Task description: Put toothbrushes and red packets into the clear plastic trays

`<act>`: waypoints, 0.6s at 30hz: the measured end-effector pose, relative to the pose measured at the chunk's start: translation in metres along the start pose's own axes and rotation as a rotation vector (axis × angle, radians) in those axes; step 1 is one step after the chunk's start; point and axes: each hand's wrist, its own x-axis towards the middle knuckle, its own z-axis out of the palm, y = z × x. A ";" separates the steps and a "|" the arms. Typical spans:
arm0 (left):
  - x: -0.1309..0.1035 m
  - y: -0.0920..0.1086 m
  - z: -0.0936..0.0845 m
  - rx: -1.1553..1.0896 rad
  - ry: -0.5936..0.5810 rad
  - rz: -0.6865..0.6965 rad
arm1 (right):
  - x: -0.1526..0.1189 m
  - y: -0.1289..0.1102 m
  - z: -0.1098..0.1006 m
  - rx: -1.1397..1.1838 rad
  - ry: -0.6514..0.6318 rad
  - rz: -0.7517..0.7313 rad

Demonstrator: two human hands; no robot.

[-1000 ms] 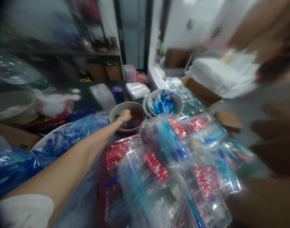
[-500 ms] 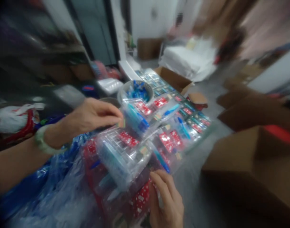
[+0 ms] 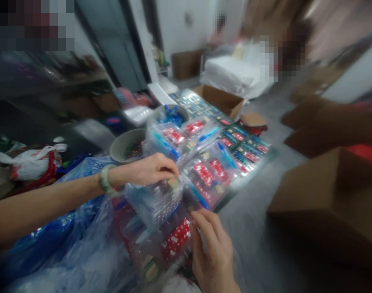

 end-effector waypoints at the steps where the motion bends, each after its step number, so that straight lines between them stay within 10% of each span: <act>1: 0.000 0.000 0.001 0.032 0.008 0.007 | 0.000 0.000 0.000 0.009 -0.006 -0.001; 13: -0.008 -0.005 0.018 0.462 0.044 0.101 | 0.003 0.001 0.006 0.006 -0.021 -0.008; 18: -0.021 0.000 -0.005 0.325 0.067 0.168 | 0.001 0.007 0.009 -0.097 0.001 -0.061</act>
